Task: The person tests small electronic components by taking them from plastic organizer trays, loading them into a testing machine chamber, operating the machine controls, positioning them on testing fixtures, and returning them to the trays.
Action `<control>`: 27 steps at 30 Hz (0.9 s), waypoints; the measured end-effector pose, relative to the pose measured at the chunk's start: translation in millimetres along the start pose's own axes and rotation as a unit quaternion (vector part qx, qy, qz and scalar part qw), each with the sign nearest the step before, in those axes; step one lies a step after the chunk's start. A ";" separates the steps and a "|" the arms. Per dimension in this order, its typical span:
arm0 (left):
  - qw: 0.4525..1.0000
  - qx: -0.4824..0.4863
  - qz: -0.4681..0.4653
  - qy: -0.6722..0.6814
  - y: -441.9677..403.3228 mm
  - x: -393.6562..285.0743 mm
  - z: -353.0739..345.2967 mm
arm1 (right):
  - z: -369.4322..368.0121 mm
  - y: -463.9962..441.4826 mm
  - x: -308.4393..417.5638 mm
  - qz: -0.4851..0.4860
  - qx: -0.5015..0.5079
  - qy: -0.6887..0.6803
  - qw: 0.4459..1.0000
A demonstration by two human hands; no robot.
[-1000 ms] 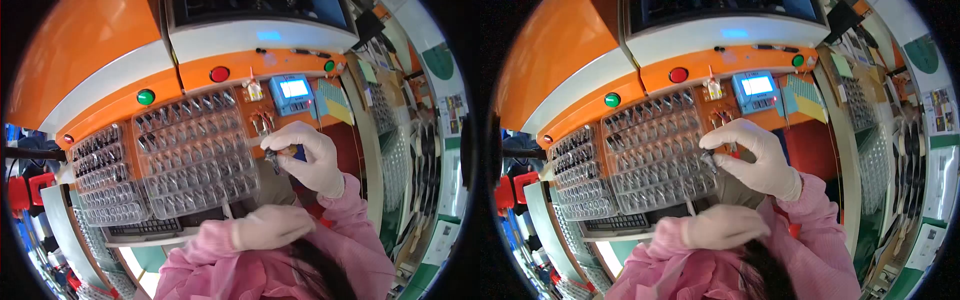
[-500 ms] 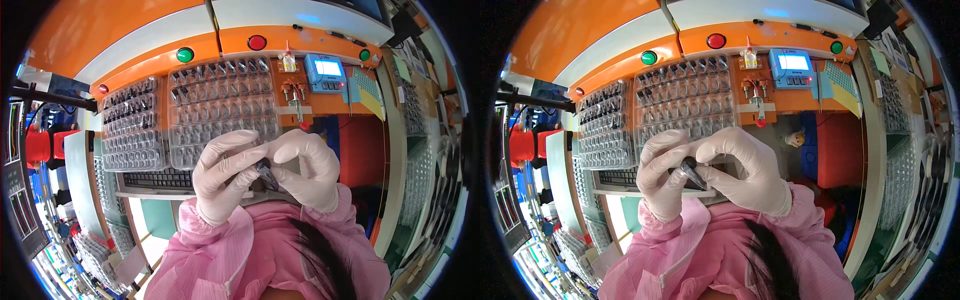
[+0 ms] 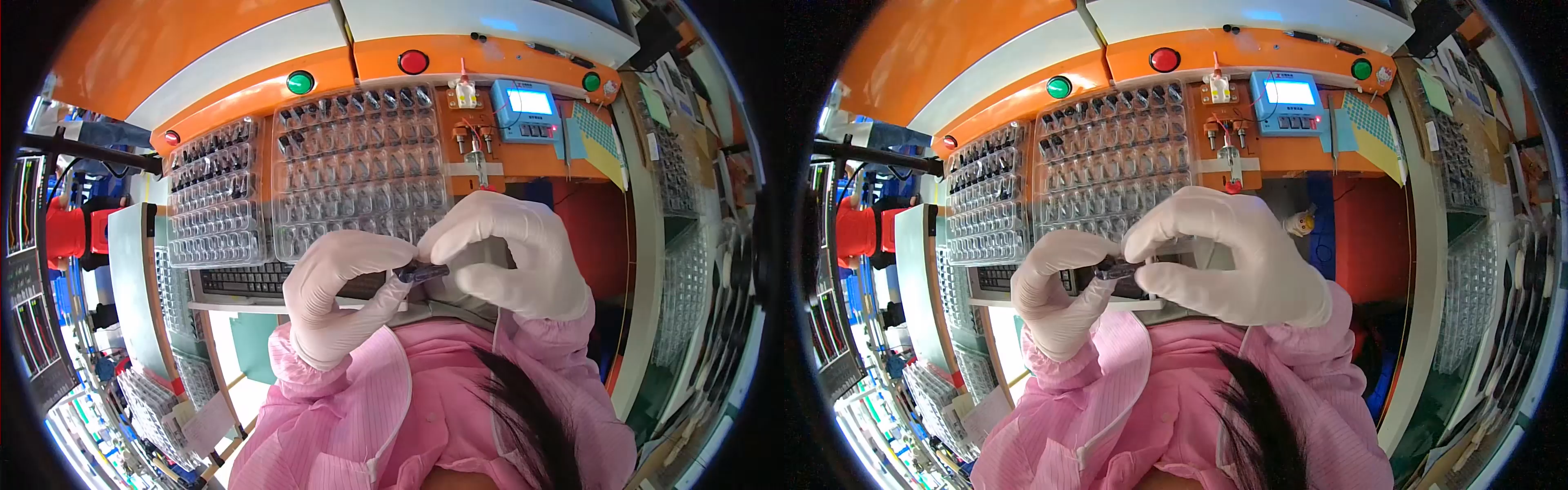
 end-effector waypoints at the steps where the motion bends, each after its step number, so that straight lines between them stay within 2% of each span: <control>1: 1.000 0.000 -0.010 -0.024 -0.6 -1.7 0.0 | -1.9 -0.1 -0.6 -0.009 -0.022 -0.003 1.000; 4: 0.999 -0.018 -0.019 -0.029 -0.4 -1.6 0.2 | -5.6 0.6 -1.8 -0.025 -0.067 -0.011 0.997; 7: 0.998 -0.040 -0.017 -0.035 -0.8 -0.9 1.1 | 3.4 3.0 16.6 0.096 -0.148 0.015 0.984; 8: 0.998 -0.053 -0.011 -0.037 -0.7 -0.1 2.2 | 2.7 5.2 18.9 0.095 -0.147 0.013 0.984; 11: 0.997 -0.067 -0.010 -0.041 -0.2 0.8 2.4 | 4.8 13.2 12.6 -0.026 -0.157 -0.009 0.987; 15: 0.997 -0.068 -0.025 -0.037 -0.6 0.7 1.0 | -3.3 12.3 -1.7 -0.083 -0.164 -0.043 0.982; 27: 0.995 -0.085 -0.035 -0.045 0.5 2.1 3.9 | -2.9 9.3 7.9 -0.028 -0.228 0.083 0.970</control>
Point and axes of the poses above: each hand's wrist, its own y-axis away from the middle knuckle, its own z-axis out of the back of the hand, x = y × z, the point moved 8 cm from there along -y, towards the middle knuckle, and after that the axes turned 12 degrees about -x, right-handed, at the moved point
